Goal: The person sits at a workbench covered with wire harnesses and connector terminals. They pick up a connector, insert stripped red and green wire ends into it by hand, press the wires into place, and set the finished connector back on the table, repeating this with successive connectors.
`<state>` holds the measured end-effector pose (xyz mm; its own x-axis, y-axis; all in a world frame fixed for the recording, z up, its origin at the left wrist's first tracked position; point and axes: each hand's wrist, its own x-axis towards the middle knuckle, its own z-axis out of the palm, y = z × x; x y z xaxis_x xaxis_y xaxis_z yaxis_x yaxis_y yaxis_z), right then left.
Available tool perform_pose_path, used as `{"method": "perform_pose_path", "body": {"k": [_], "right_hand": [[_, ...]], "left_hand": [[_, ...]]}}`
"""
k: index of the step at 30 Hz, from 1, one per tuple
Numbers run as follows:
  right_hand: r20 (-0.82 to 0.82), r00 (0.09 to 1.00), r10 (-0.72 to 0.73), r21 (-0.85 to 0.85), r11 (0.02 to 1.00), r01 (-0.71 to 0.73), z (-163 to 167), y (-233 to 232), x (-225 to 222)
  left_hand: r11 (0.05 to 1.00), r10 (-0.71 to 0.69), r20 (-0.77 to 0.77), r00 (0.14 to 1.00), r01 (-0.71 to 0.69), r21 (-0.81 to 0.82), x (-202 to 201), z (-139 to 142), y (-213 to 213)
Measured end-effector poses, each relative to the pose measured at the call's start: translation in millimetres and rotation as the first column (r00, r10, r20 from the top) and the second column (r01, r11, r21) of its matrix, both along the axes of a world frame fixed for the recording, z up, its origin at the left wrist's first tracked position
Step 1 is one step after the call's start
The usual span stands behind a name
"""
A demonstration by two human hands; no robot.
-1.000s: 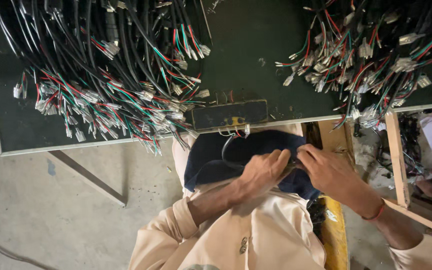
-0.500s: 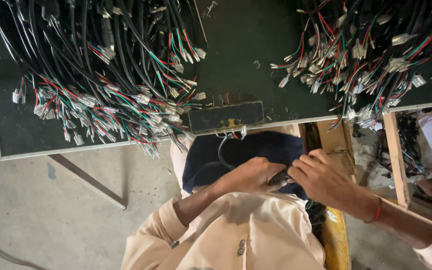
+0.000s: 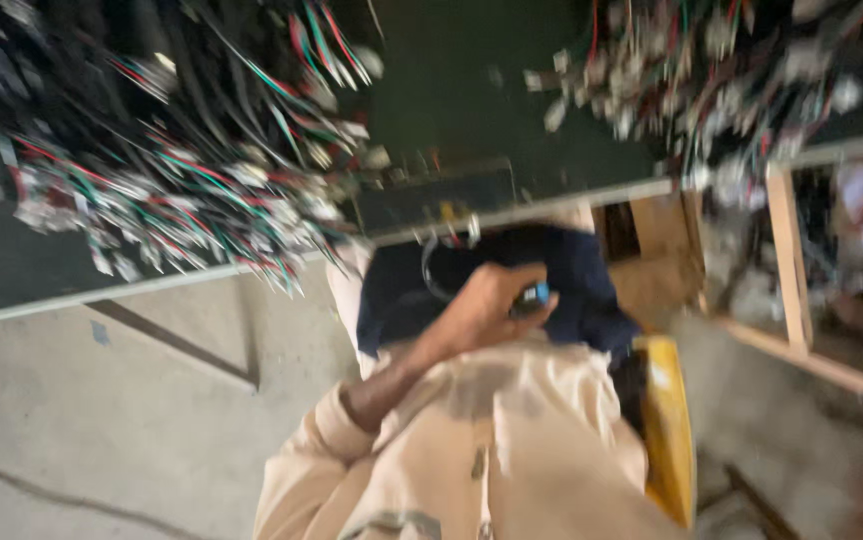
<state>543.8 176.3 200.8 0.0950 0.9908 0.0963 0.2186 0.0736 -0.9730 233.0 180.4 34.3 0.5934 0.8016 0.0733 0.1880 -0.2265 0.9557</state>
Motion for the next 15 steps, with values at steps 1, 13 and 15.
{"method": "perform_pose_path", "body": {"k": [1, 13, 15], "right_hand": [[-0.035, 0.999, -0.010, -0.046, 0.999, 0.008, -13.1, -7.4, -4.8], [0.480, 0.782, 0.398, -0.003, 0.892, -0.452, -81.6, -13.7, -98.9], [0.568, 0.709, 0.419, 0.012, 0.857, -0.516, -77.0, -11.9, -99.3]], "left_hand": [[1.000, -0.009, 0.028, 1.000, 0.010, -0.017, 1.4, 2.6, -1.4], [0.990, -0.062, 0.028, 0.998, 0.065, -0.126, -10.3, 39.5, 8.3], [0.974, -0.066, 0.097, 0.993, 0.085, -0.210, -10.1, 43.4, 7.7]]}}
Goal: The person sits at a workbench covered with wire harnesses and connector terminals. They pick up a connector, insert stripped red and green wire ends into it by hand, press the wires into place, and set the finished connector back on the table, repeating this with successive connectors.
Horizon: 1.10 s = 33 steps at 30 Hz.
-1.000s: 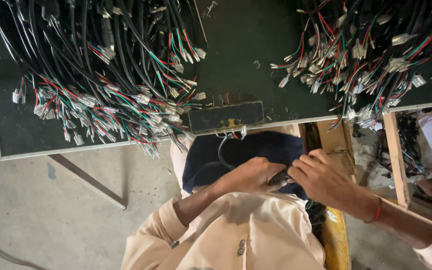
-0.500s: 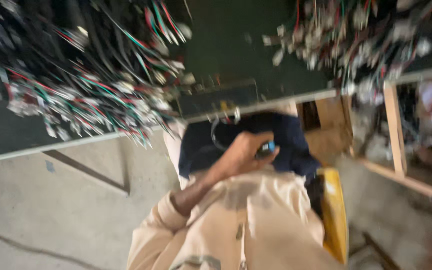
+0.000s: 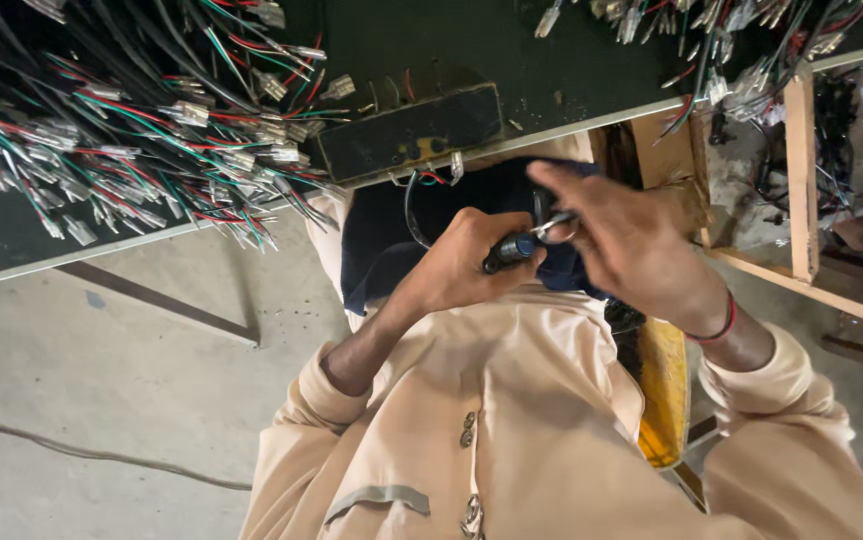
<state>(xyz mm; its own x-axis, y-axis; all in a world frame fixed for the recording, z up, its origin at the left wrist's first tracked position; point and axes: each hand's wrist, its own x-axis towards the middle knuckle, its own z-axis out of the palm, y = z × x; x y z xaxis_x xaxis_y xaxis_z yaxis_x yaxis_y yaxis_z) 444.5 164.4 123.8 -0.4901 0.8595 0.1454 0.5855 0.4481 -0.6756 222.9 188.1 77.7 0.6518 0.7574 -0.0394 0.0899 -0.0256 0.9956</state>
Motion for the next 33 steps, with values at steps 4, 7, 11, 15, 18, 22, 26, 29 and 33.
{"method": "perform_pose_path", "body": {"k": [4, 7, 11, 15, 18, 22, 26, 29, 33], "right_hand": [[-0.101, 0.993, -0.052, -0.110, 0.993, 0.041, 3.0, 2.0, -2.4], [-0.103, 0.967, -0.232, -0.311, 0.931, 0.191, 2.8, 1.9, -3.0], [-0.017, 1.000, 0.009, 0.013, 1.000, -0.009, -0.2, 1.2, -5.9], [0.324, 0.936, 0.137, 0.227, 0.949, -0.217, -2.2, 3.8, -11.3], [0.157, 0.977, 0.143, 0.124, 0.979, -0.163, -2.2, 8.8, -13.1], [0.058, 0.997, 0.055, 0.120, 0.991, -0.062, -6.0, 13.0, -12.2], [0.016, 0.994, 0.104, 0.157, 0.982, -0.105, -18.6, 8.3, -9.5], [-0.064, 0.998, 0.004, 0.126, 0.992, 0.004, -30.3, 1.4, -7.3], [-0.114, 0.992, 0.045, 0.197, 0.980, -0.022, -39.9, -4.5, -8.2]], "left_hand": [[1.000, 0.009, -0.027, 1.000, -0.009, 0.016, -0.2, 0.6, 0.0], [0.994, 0.008, -0.096, 0.995, 0.002, 0.106, -0.1, -7.2, -0.9], [0.998, 0.026, -0.036, 0.999, -0.024, 0.058, -2.6, -20.1, -6.7], [1.000, 0.022, 0.046, 0.999, -0.022, -0.011, -2.8, -25.8, -8.3], [0.997, -0.012, 0.006, 1.000, 0.012, -0.074, 0.2, -26.8, -3.4], [0.996, 0.038, -0.013, 0.999, -0.039, -0.080, 3.8, -28.7, 2.0], [0.999, -0.043, -0.088, 0.995, 0.043, -0.010, 4.2, -30.7, 1.0], [0.997, -0.010, 0.000, 1.000, 0.010, -0.081, 4.8, -30.3, 0.5], [1.000, -0.021, -0.015, 1.000, 0.021, -0.010, 4.9, -25.1, 2.7]]}}
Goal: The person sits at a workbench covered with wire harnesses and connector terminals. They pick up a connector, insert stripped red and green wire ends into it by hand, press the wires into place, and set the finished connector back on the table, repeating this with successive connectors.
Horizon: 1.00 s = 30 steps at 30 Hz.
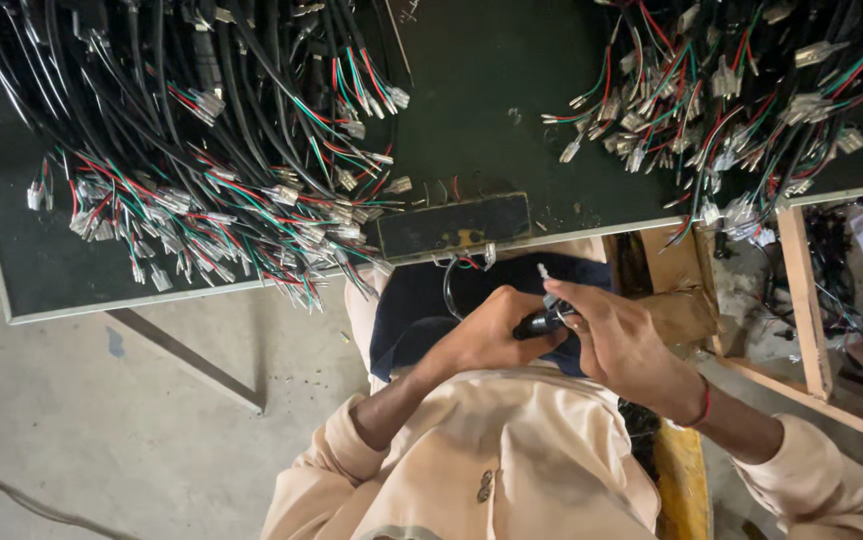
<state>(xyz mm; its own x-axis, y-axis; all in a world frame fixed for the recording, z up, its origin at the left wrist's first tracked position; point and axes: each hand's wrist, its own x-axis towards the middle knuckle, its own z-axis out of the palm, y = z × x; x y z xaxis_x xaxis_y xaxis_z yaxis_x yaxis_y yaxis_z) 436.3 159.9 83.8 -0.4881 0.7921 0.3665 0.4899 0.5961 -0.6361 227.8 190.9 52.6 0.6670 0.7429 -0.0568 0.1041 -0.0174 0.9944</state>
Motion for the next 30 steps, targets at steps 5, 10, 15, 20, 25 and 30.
{"method": "perform_pose_path", "body": {"k": [5, 10, 15, 20, 25, 30], "right_hand": [[-0.003, 0.991, -0.135, -0.213, 0.968, 0.131, 3.2, 3.4, -3.5], [0.136, 0.989, 0.056, -0.105, 0.994, -0.042, 5.2, 7.0, -5.8], [0.172, 0.960, -0.219, -0.316, 0.911, 0.265, 0.2, 5.6, -12.6], [-0.103, 0.933, -0.344, -0.847, 0.522, 0.099, 4.7, 10.4, 12.6], [-0.086, 0.992, 0.097, -0.472, 0.873, -0.126, -31.8, -13.3, -10.2], [-0.206, 0.911, 0.357, -0.684, 0.613, -0.395, -42.5, -28.8, -92.1]], "left_hand": [[0.999, 0.004, 0.129, 0.992, 0.002, -0.046, -5.5, 9.9, 1.3], [0.994, 0.033, 0.013, 0.999, -0.034, 0.106, -0.9, 3.6, -0.2], [0.930, 0.272, -0.485, 0.831, -0.098, 0.353, 20.2, -6.4, -6.9], [0.939, 0.280, -0.294, 0.914, -0.197, 0.282, 5.6, 36.9, -12.8], [0.989, -0.072, 0.273, 0.959, 0.034, 0.142, -53.3, 88.5, -30.1], [0.702, 0.528, 0.177, 0.831, -0.544, 0.460, -127.4, 119.7, -33.0]]}}
